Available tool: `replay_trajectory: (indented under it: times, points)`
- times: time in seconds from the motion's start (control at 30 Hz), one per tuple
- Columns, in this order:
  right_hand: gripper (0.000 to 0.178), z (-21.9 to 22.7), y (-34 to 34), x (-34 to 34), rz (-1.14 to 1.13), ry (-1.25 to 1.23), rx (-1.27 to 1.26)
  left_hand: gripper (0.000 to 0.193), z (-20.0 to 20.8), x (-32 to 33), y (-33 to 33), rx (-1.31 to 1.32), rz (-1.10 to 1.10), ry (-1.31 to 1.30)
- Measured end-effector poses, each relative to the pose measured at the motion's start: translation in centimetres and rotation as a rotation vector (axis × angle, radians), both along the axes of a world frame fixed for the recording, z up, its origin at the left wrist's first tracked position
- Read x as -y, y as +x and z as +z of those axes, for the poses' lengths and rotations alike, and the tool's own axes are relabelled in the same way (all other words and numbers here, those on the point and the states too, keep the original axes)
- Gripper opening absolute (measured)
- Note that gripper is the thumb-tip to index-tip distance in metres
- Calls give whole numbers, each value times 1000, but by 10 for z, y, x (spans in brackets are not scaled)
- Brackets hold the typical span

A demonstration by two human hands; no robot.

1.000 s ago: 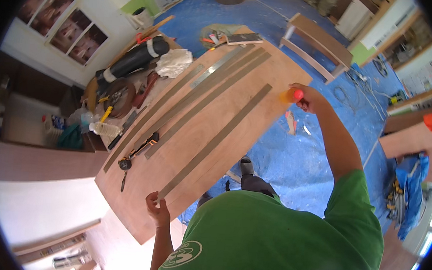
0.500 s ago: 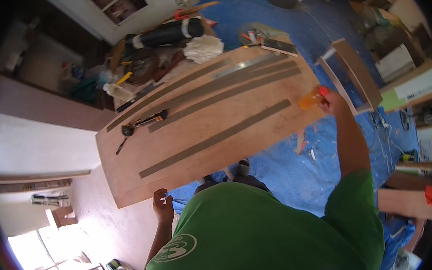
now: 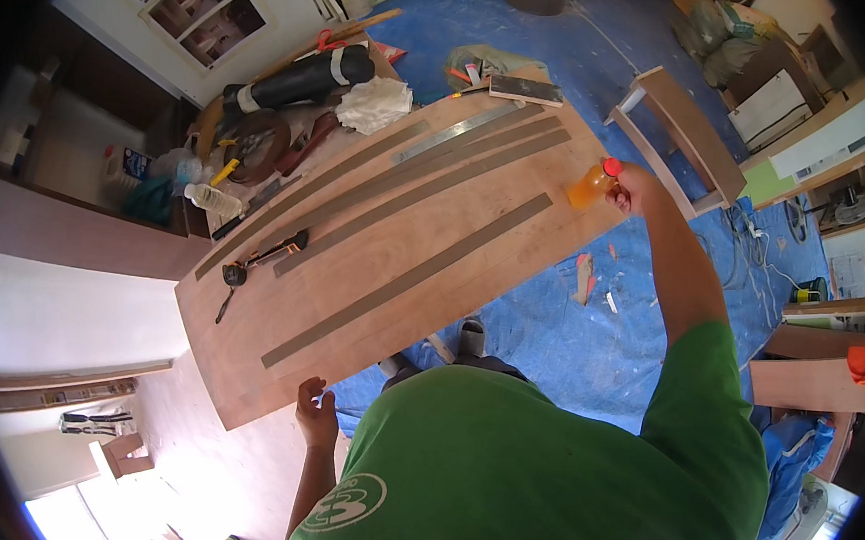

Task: The person applies glue to a wooden board, places a metal strip on it, and uses a utility knife to trim the edge of a white panel. The person handles a wooden board, metal strip, and white panel during the process.

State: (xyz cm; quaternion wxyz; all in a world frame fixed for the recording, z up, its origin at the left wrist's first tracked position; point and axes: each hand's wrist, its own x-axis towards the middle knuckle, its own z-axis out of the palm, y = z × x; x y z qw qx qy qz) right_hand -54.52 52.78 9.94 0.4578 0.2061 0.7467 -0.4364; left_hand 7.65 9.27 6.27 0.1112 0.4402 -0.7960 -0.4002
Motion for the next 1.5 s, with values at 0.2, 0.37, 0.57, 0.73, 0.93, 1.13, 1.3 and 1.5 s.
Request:
replay_trajectory:
  times: [0.2,0.37,0.57,0.73,0.93,1.13,1.3,1.5]
  points:
    - [58,0,4,9,-41,37,-47,36,-6,-6,0,17,-20,-15]
    - [49,-5,21,-18,-140,75,-114,36,-9,-4,-5,15,-20,8]
    - [19,-54,113,0,133,-53,-184,36,-19,12,9,8,49,-28]
    - [15,-120,124,41,-39,-475,-513,33,-35,42,21,-102,139,3]
    - [36,-121,143,48,-192,-241,-526,31,-29,124,39,56,322,-173]
    - [51,-104,131,65,-206,-176,-484,36,-68,171,52,1,499,10]
    - [55,-111,122,65,-161,-141,-468,35,-87,173,44,34,560,39]
    - [44,-114,124,68,-139,-137,-480,41,-85,168,28,109,504,-23]
